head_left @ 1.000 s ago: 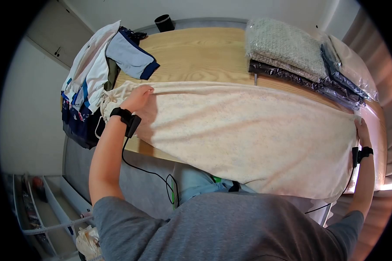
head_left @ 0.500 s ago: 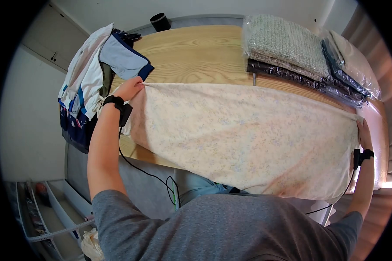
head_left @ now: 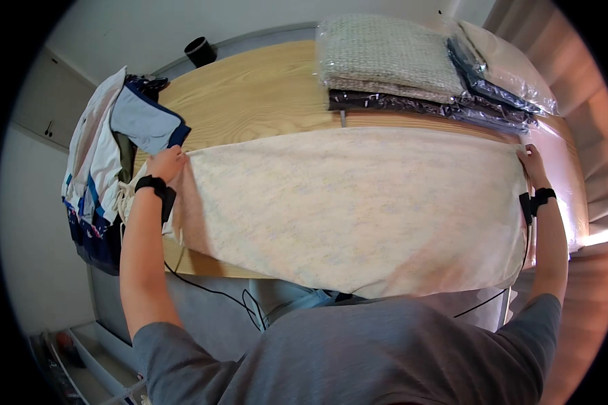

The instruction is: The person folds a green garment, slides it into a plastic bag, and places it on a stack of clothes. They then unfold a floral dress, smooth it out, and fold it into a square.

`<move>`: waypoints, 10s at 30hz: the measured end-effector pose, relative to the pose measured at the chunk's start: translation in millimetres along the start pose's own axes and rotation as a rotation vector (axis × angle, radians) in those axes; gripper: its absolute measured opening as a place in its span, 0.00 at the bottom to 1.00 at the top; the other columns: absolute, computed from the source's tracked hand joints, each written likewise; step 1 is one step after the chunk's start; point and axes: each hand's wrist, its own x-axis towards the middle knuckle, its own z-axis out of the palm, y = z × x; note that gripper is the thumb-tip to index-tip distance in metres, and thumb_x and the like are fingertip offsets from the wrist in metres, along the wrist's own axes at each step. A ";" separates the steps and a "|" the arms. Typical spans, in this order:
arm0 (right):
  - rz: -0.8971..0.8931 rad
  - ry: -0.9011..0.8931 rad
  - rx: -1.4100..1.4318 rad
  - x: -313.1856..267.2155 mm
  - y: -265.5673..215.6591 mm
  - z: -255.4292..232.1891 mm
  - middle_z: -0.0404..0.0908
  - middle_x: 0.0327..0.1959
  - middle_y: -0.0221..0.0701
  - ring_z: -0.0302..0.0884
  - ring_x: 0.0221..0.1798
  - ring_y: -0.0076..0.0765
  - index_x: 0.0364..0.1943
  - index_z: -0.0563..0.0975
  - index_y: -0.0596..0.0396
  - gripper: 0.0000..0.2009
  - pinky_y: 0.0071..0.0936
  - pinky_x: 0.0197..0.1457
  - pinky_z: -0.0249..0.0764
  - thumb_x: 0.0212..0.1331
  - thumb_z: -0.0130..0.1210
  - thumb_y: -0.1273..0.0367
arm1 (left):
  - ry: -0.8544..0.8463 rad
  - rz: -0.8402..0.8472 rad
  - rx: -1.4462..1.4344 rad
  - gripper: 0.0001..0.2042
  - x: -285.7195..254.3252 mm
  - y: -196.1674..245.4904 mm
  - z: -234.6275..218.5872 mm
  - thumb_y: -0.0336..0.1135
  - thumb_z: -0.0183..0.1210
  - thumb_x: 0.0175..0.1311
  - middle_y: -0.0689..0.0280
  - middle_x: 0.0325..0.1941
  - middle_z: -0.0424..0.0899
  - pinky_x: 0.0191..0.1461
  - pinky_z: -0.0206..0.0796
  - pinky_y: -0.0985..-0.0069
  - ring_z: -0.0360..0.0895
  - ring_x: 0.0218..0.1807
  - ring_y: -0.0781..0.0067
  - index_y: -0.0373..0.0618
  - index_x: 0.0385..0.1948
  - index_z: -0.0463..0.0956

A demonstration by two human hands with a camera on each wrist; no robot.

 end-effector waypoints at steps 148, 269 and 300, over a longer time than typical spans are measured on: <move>0.220 0.022 0.081 -204.7 -1.1 -39.1 0.77 0.32 0.30 0.72 0.33 0.21 0.47 0.72 0.62 0.18 0.20 0.38 0.69 0.57 0.53 0.64 | 0.140 0.354 -0.468 0.09 -182.2 152.1 9.6 0.34 0.55 0.58 0.51 0.22 0.73 0.30 0.62 0.65 0.72 0.25 0.53 0.36 0.26 0.72; -0.730 -0.294 -0.779 -52.5 -100.7 -0.9 0.76 0.36 0.34 0.72 0.45 0.44 0.31 0.73 0.52 0.13 0.38 0.47 0.69 0.38 0.62 0.74 | 0.113 0.615 -0.442 0.13 -75.8 163.9 -39.4 0.27 0.60 0.49 0.58 0.35 0.76 0.44 0.65 0.71 0.74 0.40 0.61 0.40 0.38 0.72; -0.563 -0.261 -0.498 -29.1 -67.0 -8.0 0.73 0.32 0.38 0.71 0.38 0.45 0.31 0.70 0.58 0.10 0.35 0.42 0.69 0.44 0.56 0.71 | 0.183 0.590 -0.430 0.05 -86.8 165.7 -31.4 0.27 0.56 0.48 0.56 0.30 0.75 0.36 0.65 0.65 0.73 0.35 0.52 0.40 0.28 0.71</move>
